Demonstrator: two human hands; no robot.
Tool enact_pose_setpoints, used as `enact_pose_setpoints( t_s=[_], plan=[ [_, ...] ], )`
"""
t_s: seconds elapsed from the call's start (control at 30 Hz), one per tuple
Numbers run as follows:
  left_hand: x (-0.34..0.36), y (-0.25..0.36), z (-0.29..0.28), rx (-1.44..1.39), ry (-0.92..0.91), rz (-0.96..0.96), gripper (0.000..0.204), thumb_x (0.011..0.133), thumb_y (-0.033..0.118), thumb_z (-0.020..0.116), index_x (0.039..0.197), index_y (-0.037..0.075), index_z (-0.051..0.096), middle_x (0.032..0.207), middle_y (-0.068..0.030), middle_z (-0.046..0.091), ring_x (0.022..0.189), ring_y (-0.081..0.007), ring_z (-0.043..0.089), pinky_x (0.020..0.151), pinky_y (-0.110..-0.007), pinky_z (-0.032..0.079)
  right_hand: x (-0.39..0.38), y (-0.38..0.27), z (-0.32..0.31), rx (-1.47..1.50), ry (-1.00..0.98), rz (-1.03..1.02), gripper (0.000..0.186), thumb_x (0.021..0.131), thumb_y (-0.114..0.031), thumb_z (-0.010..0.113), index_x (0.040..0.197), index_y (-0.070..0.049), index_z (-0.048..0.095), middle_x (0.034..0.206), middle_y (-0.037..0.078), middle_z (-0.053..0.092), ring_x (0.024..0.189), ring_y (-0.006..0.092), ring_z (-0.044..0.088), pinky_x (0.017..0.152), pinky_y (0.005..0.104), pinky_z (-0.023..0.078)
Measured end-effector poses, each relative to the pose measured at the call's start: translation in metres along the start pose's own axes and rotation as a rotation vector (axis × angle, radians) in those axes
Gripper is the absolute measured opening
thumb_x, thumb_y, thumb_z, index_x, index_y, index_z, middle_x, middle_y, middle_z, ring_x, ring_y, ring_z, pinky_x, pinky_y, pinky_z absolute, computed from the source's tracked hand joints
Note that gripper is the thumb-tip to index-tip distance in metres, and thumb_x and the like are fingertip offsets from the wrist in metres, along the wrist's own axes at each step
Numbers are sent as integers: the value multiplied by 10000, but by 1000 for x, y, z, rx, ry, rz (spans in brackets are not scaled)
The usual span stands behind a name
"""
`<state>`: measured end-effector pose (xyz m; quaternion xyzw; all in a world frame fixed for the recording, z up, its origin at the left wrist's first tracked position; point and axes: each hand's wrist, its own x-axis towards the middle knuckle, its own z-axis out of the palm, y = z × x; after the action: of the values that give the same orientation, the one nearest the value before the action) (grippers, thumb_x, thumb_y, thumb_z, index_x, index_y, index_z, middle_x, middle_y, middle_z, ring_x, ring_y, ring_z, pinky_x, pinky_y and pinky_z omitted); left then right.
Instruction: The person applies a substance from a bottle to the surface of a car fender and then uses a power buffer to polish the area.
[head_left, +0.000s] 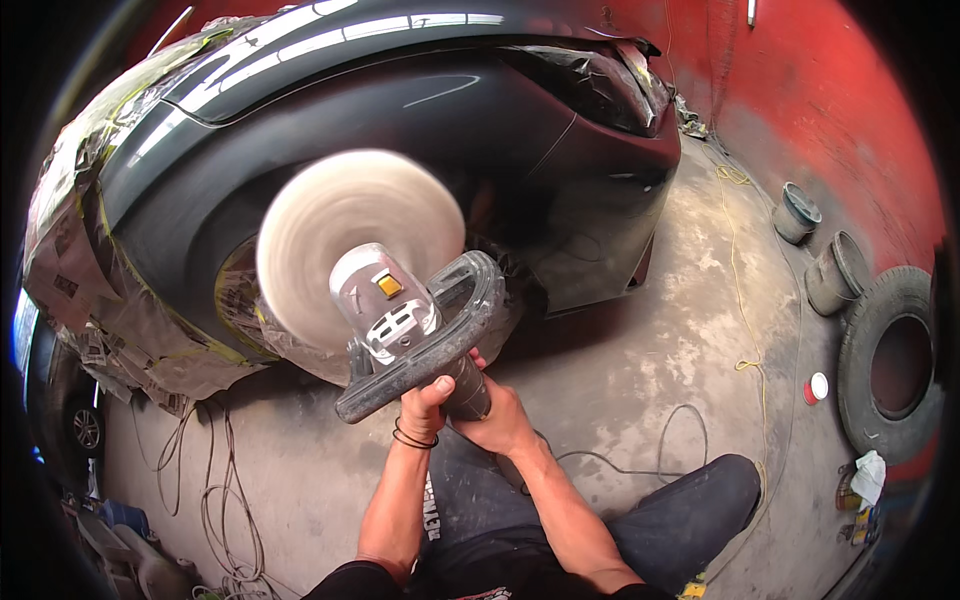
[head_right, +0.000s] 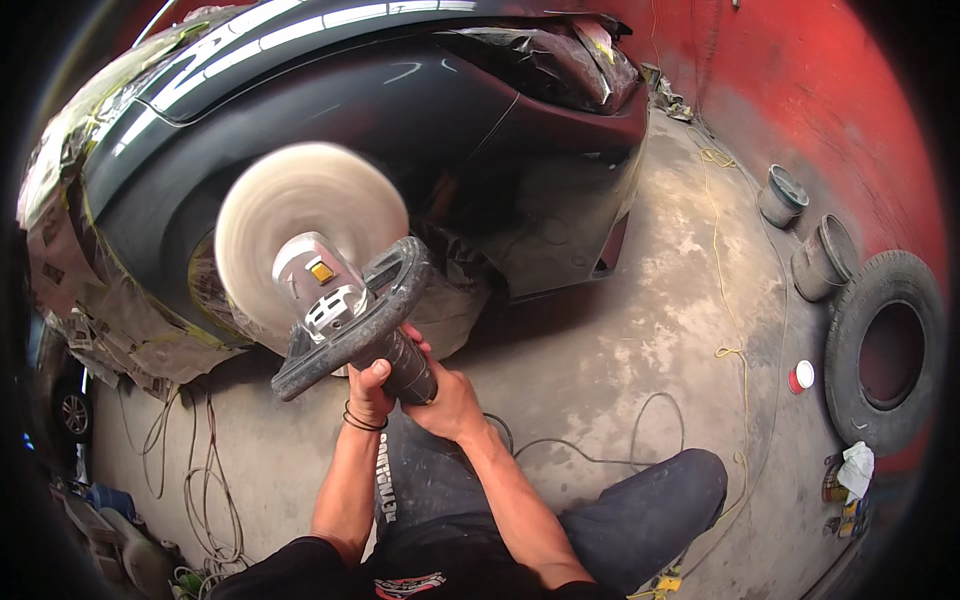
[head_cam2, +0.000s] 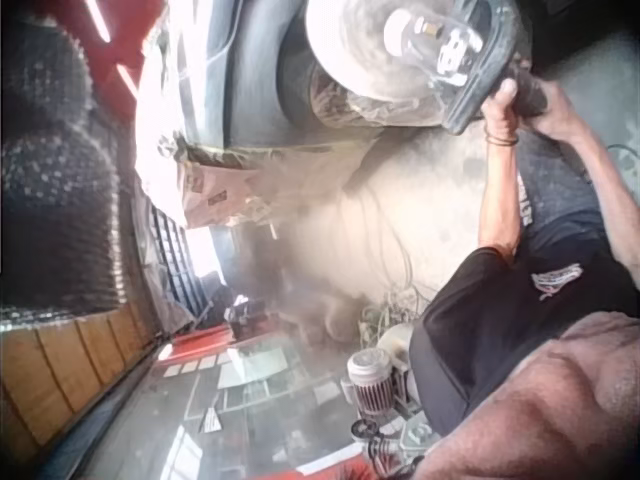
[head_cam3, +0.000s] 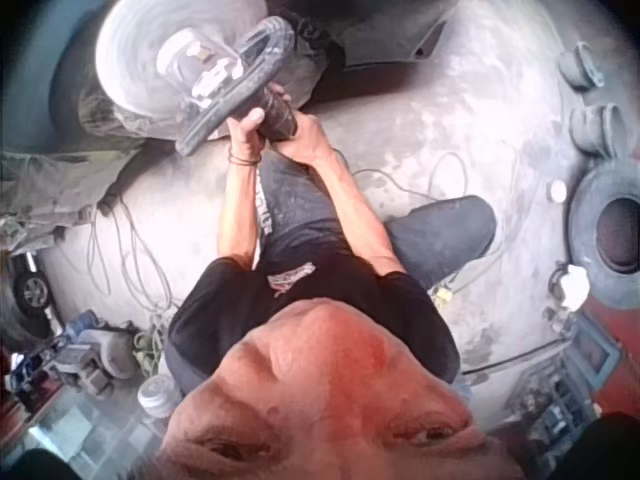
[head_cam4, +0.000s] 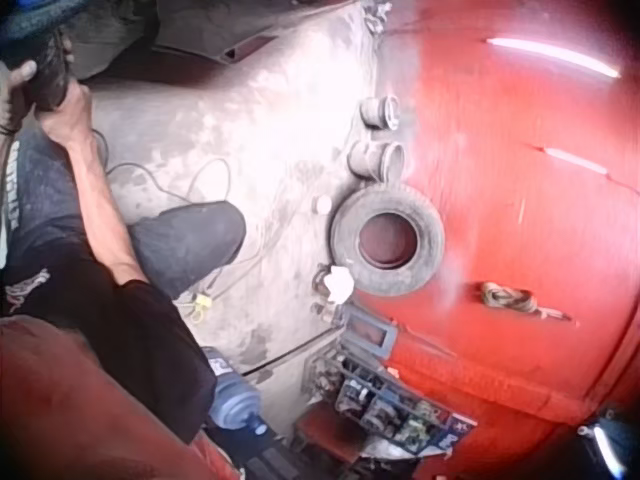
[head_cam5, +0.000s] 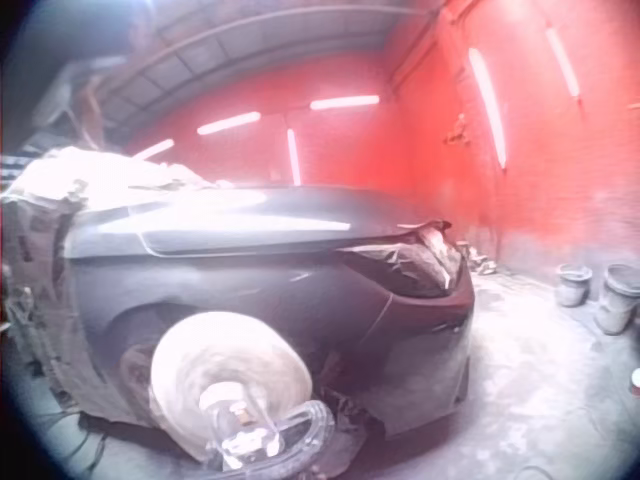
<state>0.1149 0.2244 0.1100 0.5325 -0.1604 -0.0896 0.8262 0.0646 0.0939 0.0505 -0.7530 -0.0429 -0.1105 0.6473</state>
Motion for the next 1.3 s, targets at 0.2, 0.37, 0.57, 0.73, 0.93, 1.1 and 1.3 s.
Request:
enact_pose_setpoints(
  t_s=[0.2, 0.37, 0.57, 0.73, 0.93, 1.1, 1.3],
  plan=[
    [5, -28, 53, 7, -58, -136, 657, 810, 352, 853, 1319, -24, 679, 1181, -156, 746, 1069, -283, 753, 963, -435, 618, -21, 10, -53, 90, 34, 93, 459, 789, -126, 885, 1211, -21, 738, 1076, 145, 827, 1059, 286, 807, 897, 399, 608],
    [27, -54, 112, 152, -183, -109, 551, 838, 203, 916, 1295, -7, 691, 1138, -64, 774, 1020, -140, 707, 954, -327, 578, -50, 36, -99, 261, 216, 223, 281, 833, -100, 846, 1078, -4, 748, 911, 63, 776, 831, 188, 752, 725, 344, 589],
    [46, -37, 176, -66, -323, -73, 547, 877, 269, 906, 1283, 20, 636, 1096, -42, 709, 968, -140, 666, 889, -322, 566, -57, -59, -140, 442, 304, 303, 130, 841, -22, 732, 961, 0, 688, 716, 52, 648, 576, 183, 645, 526, 330, 514],
    [37, -2, 197, -271, -253, -64, 461, 925, 257, 841, 1239, -4, 628, 1025, -92, 719, 901, -184, 736, 795, -353, 624, -57, -136, -167, 212, 173, 402, 166, 833, -12, 714, 980, 30, 649, 729, 81, 633, 543, 180, 610, 493, 341, 519],
    [17, 36, 202, -424, -118, -9, 354, 966, 261, 806, 1153, -7, 669, 1008, -91, 727, 917, -198, 772, 788, -353, 643, -53, -203, -175, -30, 52, 477, 126, 827, -49, 780, 874, 9, 679, 683, 60, 651, 538, 165, 623, 506, 323, 494],
    [42, 72, 210, -472, -154, 28, 356, 979, 288, 796, 1145, 1, 668, 982, -87, 728, 868, -190, 771, 741, -338, 644, -22, -236, -184, -113, 9, 447, 141, 847, -61, 778, 919, 7, 678, 686, 55, 644, 530, 156, 619, 495, 321, 505],
    [60, 75, 215, -467, -125, 83, 368, 973, 319, 805, 1123, 9, 676, 963, -85, 736, 831, -174, 756, 732, -333, 629, -5, -243, -186, -116, 19, 461, 152, 854, -111, 814, 887, -3, 713, 707, 28, 664, 554, 123, 625, 507, 299, 500]
  ],
)
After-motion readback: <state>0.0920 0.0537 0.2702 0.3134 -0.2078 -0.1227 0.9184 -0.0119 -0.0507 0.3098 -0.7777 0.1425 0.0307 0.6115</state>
